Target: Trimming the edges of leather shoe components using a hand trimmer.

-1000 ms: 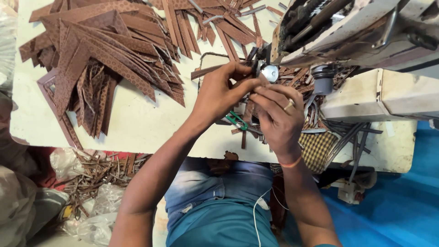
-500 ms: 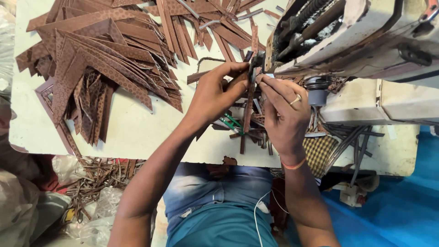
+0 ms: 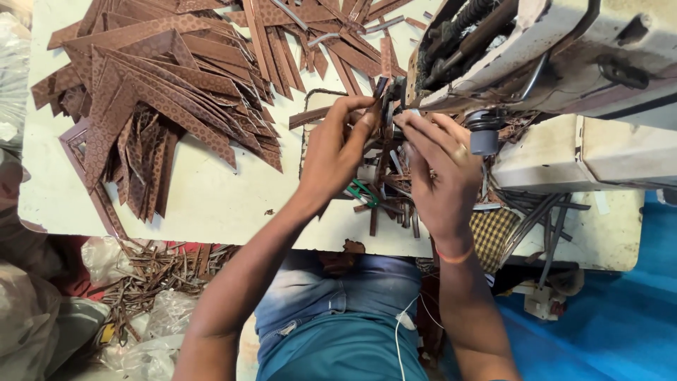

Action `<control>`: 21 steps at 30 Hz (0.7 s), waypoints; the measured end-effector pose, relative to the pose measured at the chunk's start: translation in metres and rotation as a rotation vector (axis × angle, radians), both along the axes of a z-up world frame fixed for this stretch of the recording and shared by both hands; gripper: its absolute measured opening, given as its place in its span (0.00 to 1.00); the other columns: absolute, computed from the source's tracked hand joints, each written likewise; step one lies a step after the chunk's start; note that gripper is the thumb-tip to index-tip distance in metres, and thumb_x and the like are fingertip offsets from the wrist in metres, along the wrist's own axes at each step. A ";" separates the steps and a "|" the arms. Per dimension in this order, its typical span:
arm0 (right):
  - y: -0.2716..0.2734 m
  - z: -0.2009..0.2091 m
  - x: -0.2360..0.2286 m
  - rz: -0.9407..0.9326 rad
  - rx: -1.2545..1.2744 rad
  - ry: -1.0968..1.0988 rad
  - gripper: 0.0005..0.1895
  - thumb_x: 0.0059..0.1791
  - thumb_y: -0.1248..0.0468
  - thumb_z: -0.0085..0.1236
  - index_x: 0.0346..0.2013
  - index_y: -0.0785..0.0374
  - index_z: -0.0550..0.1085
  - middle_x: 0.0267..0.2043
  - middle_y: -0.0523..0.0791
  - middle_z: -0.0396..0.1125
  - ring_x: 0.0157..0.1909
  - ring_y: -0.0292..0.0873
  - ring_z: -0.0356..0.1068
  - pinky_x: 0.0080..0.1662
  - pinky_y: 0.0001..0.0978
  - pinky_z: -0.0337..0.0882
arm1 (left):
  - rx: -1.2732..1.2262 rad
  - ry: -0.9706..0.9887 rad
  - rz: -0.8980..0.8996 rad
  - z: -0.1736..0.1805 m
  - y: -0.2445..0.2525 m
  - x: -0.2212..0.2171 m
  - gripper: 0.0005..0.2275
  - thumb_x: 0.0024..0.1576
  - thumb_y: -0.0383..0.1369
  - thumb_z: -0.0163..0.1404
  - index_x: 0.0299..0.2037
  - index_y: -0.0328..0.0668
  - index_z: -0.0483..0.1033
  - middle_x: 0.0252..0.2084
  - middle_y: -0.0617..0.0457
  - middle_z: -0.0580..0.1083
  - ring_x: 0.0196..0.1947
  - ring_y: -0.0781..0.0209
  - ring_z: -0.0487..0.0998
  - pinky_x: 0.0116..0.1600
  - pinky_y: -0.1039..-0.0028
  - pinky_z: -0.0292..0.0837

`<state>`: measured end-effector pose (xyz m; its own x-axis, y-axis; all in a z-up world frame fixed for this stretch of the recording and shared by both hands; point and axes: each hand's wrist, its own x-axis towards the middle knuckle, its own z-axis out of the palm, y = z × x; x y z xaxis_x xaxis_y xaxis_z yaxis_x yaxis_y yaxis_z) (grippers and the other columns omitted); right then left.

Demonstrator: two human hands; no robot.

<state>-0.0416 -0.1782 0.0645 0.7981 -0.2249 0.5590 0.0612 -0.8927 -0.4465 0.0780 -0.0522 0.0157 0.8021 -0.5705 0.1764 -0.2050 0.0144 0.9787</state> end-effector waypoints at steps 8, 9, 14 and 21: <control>0.034 -0.056 -0.070 0.111 0.308 -0.086 0.10 0.50 0.76 0.59 0.45 0.65 0.78 0.45 0.46 0.76 0.45 0.44 0.77 0.49 0.34 0.77 | -0.017 0.082 0.074 -0.007 -0.003 -0.044 0.08 0.67 0.31 0.50 0.50 0.36 0.69 0.27 0.52 0.76 0.23 0.68 0.72 0.29 0.74 0.65; 0.037 -0.068 -0.069 0.112 0.305 -0.087 0.10 0.50 0.76 0.59 0.45 0.65 0.78 0.45 0.46 0.76 0.45 0.44 0.77 0.49 0.34 0.77 | -0.020 0.080 0.074 -0.007 -0.004 -0.045 0.08 0.67 0.31 0.50 0.50 0.36 0.69 0.27 0.52 0.76 0.23 0.68 0.72 0.29 0.74 0.65; 0.045 -0.115 -0.062 0.089 0.268 0.097 0.11 0.49 0.73 0.61 0.47 0.68 0.77 0.49 0.49 0.74 0.51 0.50 0.76 0.52 0.37 0.74 | -0.144 0.274 0.011 -0.016 0.000 -0.043 0.09 0.65 0.32 0.49 0.51 0.37 0.67 0.27 0.51 0.79 0.26 0.70 0.81 0.28 0.75 0.71; 0.045 -0.135 -0.024 0.025 0.125 0.227 0.19 0.47 0.63 0.65 0.52 0.65 0.77 0.52 0.50 0.71 0.53 0.54 0.69 0.54 0.45 0.69 | 0.052 -0.048 0.323 -0.042 0.001 0.001 0.12 0.61 0.29 0.53 0.52 0.33 0.69 0.29 0.48 0.78 0.18 0.67 0.70 0.24 0.72 0.64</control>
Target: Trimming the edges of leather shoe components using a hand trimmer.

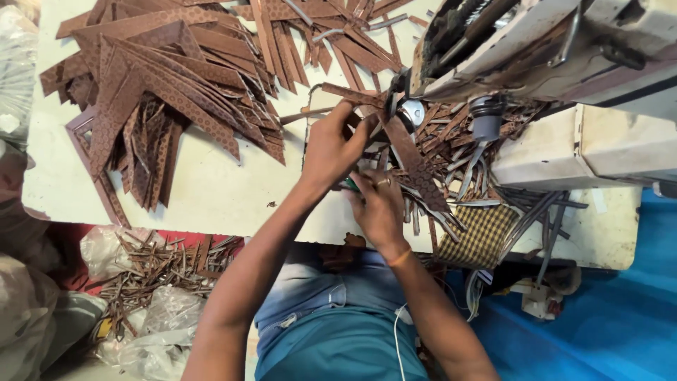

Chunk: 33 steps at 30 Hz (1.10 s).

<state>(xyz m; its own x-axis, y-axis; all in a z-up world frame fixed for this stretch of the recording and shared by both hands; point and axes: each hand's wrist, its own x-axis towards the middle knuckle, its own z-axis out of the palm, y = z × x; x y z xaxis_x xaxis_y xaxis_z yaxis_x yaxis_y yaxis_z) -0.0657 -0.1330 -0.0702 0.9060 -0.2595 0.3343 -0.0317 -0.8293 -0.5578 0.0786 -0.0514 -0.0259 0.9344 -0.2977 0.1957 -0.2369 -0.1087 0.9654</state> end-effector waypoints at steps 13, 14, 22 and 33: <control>-0.001 -0.005 -0.006 -0.041 1.194 -0.031 0.15 0.60 0.56 0.45 0.50 0.64 0.72 0.37 0.39 0.64 0.33 0.33 0.64 0.37 0.28 0.70 | -0.046 -0.218 -0.048 0.012 0.033 -0.001 0.07 0.65 0.30 0.55 0.47 0.33 0.80 0.33 0.49 0.77 0.27 0.66 0.72 0.32 0.76 0.67; 0.000 0.000 -0.005 0.040 1.410 -0.011 0.16 0.62 0.55 0.44 0.51 0.65 0.72 0.33 0.39 0.61 0.31 0.31 0.60 0.35 0.24 0.65 | -0.056 -0.116 -0.064 0.014 0.032 -0.003 0.09 0.64 0.30 0.54 0.48 0.32 0.80 0.31 0.50 0.77 0.25 0.67 0.71 0.31 0.75 0.65; 0.002 0.033 0.037 0.032 1.314 0.008 0.17 0.61 0.55 0.47 0.46 0.67 0.73 0.30 0.38 0.61 0.24 0.28 0.53 0.27 0.21 0.54 | -0.054 -0.037 -0.060 0.008 0.040 -0.003 0.09 0.66 0.31 0.52 0.46 0.31 0.79 0.31 0.50 0.78 0.30 0.69 0.79 0.34 0.75 0.71; 0.003 0.014 0.032 -0.024 1.175 0.101 0.14 0.58 0.55 0.52 0.46 0.63 0.74 0.29 0.38 0.64 0.23 0.27 0.56 0.25 0.20 0.56 | 0.038 -0.332 -0.028 0.018 0.048 0.051 0.08 0.66 0.30 0.50 0.49 0.39 0.80 0.35 0.48 0.76 0.31 0.62 0.75 0.35 0.73 0.69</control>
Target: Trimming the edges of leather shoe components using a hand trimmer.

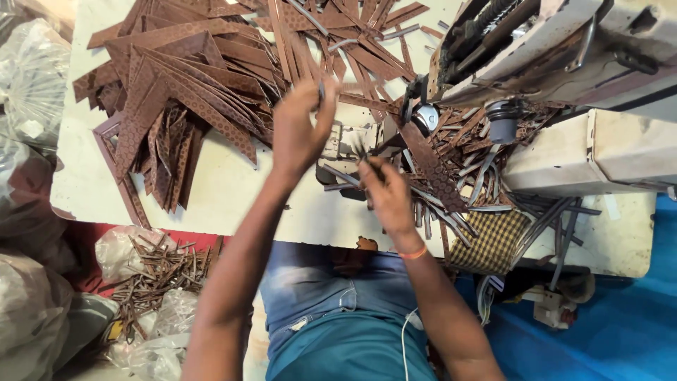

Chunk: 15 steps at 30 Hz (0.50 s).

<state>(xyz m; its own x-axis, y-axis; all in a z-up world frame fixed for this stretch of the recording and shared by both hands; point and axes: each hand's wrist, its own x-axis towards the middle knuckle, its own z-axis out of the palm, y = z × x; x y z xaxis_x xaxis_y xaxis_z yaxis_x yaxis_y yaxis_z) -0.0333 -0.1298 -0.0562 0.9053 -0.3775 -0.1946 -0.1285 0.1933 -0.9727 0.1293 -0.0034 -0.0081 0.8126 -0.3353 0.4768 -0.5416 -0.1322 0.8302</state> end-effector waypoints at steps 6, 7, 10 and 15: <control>0.015 -0.009 -0.031 0.005 -0.728 0.118 0.18 0.53 0.60 0.62 0.52 0.68 0.74 0.34 0.47 0.70 0.35 0.40 0.69 0.38 0.31 0.71 | 0.083 -0.601 -0.061 0.027 -0.019 0.071 0.19 0.76 0.39 0.41 0.56 0.22 0.73 0.51 0.37 0.76 0.48 0.51 0.80 0.49 0.68 0.77; 0.016 0.003 -0.030 -0.013 -0.887 -0.020 0.17 0.52 0.61 0.63 0.52 0.67 0.74 0.42 0.49 0.72 0.44 0.44 0.71 0.46 0.35 0.72 | 0.378 -0.123 -0.134 0.049 -0.022 0.064 0.24 0.75 0.45 0.42 0.47 0.24 0.79 0.41 0.40 0.77 0.39 0.55 0.80 0.43 0.67 0.75; 0.018 0.039 -0.037 -0.044 -0.983 -0.161 0.15 0.51 0.65 0.63 0.52 0.66 0.75 0.52 0.51 0.73 0.54 0.49 0.74 0.55 0.38 0.73 | 0.514 0.447 -0.466 0.051 -0.032 0.043 0.23 0.68 0.50 0.45 0.42 0.36 0.85 0.29 0.52 0.79 0.27 0.64 0.79 0.32 0.69 0.76; -0.009 0.079 -0.027 -0.097 -1.063 -0.334 0.18 0.53 0.70 0.61 0.58 0.65 0.71 0.62 0.52 0.67 0.59 0.49 0.72 0.59 0.37 0.74 | 0.021 0.735 -0.602 0.002 -0.033 -0.024 0.17 0.65 0.39 0.46 0.56 0.36 0.79 0.30 0.54 0.78 0.22 0.70 0.76 0.27 0.78 0.74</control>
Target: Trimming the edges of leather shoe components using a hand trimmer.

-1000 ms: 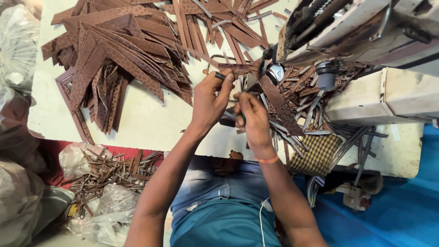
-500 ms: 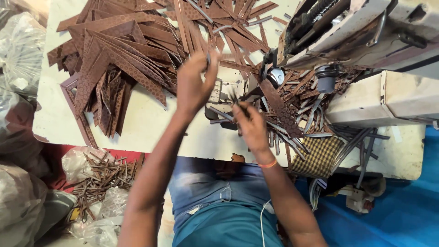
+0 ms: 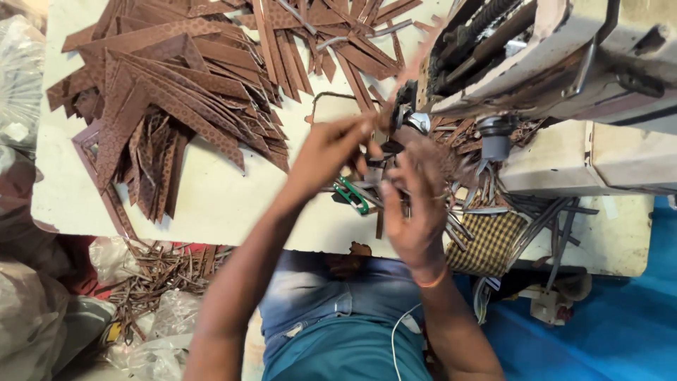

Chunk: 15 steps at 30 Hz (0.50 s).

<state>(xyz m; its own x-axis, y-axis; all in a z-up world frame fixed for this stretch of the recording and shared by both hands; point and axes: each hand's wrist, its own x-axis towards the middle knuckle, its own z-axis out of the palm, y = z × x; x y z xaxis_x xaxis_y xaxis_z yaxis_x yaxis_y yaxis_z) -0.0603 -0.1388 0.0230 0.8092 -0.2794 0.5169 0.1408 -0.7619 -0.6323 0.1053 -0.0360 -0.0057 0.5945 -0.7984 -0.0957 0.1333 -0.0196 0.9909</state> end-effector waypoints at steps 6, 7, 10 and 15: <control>-0.027 0.015 0.013 -0.047 -0.204 0.077 0.29 0.52 0.78 0.54 0.69 0.67 0.64 0.72 0.54 0.60 0.73 0.58 0.63 0.68 0.44 0.69 | -0.272 0.286 0.205 -0.008 -0.006 -0.081 0.22 0.68 0.29 0.45 0.71 0.30 0.61 0.42 0.51 0.80 0.28 0.70 0.75 0.36 0.79 0.75; -0.029 0.016 0.014 -0.030 -0.193 0.088 0.31 0.51 0.80 0.50 0.70 0.67 0.64 0.73 0.54 0.59 0.75 0.58 0.62 0.68 0.44 0.70 | -0.291 0.276 0.238 -0.009 -0.009 -0.085 0.22 0.68 0.28 0.44 0.72 0.30 0.60 0.42 0.52 0.79 0.28 0.70 0.75 0.36 0.79 0.75; -0.033 0.020 0.015 -0.005 -0.174 0.114 0.33 0.50 0.82 0.47 0.70 0.66 0.64 0.74 0.54 0.58 0.75 0.58 0.62 0.66 0.43 0.72 | -0.302 0.239 0.291 -0.008 -0.017 -0.088 0.23 0.68 0.28 0.44 0.73 0.31 0.59 0.41 0.53 0.79 0.28 0.72 0.74 0.36 0.80 0.74; -0.040 0.016 0.021 -0.014 -0.122 0.178 0.35 0.46 0.81 0.47 0.70 0.68 0.64 0.73 0.57 0.58 0.71 0.60 0.64 0.60 0.43 0.72 | -0.190 0.052 0.366 -0.002 -0.025 -0.086 0.23 0.67 0.28 0.46 0.73 0.33 0.59 0.38 0.54 0.80 0.27 0.74 0.74 0.35 0.81 0.74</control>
